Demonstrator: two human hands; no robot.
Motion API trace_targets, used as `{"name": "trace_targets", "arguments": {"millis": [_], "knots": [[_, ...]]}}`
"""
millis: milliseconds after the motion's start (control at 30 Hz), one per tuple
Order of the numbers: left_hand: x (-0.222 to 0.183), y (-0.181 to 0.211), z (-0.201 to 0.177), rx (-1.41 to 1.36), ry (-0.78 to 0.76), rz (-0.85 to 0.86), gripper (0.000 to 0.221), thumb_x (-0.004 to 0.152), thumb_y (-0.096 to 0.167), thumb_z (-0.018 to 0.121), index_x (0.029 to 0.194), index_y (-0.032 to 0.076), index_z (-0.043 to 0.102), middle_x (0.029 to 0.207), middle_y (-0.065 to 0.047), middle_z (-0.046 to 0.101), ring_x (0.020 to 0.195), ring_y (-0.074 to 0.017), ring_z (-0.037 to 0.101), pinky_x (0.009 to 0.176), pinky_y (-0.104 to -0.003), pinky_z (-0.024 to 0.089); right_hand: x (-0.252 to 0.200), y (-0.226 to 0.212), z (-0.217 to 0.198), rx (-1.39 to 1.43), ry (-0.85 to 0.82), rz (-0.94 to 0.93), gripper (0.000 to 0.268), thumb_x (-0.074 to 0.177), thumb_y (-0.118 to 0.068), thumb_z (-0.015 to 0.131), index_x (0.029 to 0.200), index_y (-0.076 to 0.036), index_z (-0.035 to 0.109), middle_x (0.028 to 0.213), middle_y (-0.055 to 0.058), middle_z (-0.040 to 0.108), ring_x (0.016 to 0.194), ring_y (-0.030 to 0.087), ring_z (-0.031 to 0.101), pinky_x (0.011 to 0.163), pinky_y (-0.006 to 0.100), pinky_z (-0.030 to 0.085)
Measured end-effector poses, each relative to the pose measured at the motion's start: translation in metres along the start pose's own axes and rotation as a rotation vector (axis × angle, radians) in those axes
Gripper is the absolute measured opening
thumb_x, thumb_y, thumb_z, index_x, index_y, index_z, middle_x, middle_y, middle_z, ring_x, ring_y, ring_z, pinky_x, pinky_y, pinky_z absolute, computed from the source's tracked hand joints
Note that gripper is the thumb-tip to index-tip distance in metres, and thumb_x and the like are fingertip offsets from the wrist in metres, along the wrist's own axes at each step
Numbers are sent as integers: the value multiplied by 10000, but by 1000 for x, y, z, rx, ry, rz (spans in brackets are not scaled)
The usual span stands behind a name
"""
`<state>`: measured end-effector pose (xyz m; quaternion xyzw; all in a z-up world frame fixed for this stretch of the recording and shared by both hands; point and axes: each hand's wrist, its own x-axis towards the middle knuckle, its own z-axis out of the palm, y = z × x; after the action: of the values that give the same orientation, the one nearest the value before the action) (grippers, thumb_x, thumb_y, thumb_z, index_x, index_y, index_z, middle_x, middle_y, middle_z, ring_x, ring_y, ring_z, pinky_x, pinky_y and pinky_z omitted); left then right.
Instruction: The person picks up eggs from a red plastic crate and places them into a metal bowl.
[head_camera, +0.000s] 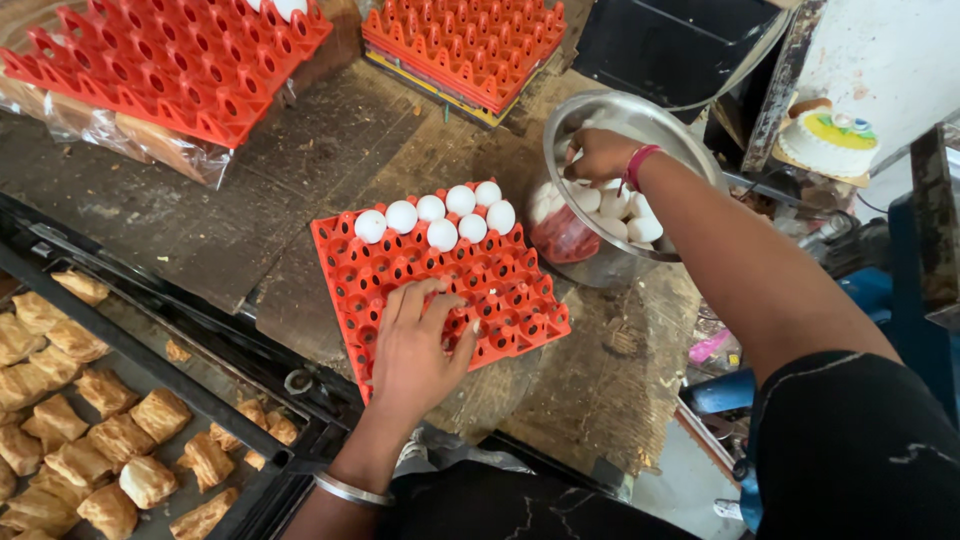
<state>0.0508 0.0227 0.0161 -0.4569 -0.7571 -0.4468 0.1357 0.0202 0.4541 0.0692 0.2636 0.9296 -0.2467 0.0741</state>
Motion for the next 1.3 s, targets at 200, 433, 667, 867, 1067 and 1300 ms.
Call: {"name": "trace_targets", "arguments": {"millis": [200,433,667,867,1067,1300], "knots": [[-3,-2,0,-10,15,-9,304,797,186,793,1059,55,709,1213,-154,608,1148,-364,558,983,-469,474,-8,1,2,-437,78,-164,482,786,-260,814,1250,-148,749,1256,178,707,1154,347,666,1019,424,505],[-4,-2,-4,-14,77,21,286,813,187,795,1050,58,701,1204,-157,620,1154,-366,567,992,-464,475,-94,-59,-32,-633,210,-99,422,927,-378,725,1235,-90,706,1146,223,734,1090,395,688,935,485,531],[-2,2,-2,12,44,4,337,818,216,786,1094,60,672,1248,-136,617,1180,-355,556,1014,-476,462,-207,-122,48,208,744,-568,187,1037,-172,635,1198,-84,675,905,128,714,795,306,709,744,439,559],[0,3,5,270,-75,-73,387,850,300,723,1159,73,673,1235,-114,597,1187,-318,531,995,-562,424,-195,-137,138,-26,683,-601,414,931,-170,703,1314,-78,577,1293,161,624,1200,392,583,1005,523,477],[-5,1,5,310,-98,-34,339,853,263,694,1139,81,673,1257,-96,602,1231,-308,525,927,-507,462,-198,-117,181,-179,631,-440,649,825,-379,728,1375,-80,561,1462,263,479,1249,415,519,993,629,385],[-1,-7,-21,302,-168,-58,290,847,363,756,937,95,694,1118,-65,648,1161,-303,565,906,-499,496,-225,-131,184,-188,429,-283,698,819,-417,722,1408,-94,532,1460,238,466,1301,445,464,992,660,360]]}}
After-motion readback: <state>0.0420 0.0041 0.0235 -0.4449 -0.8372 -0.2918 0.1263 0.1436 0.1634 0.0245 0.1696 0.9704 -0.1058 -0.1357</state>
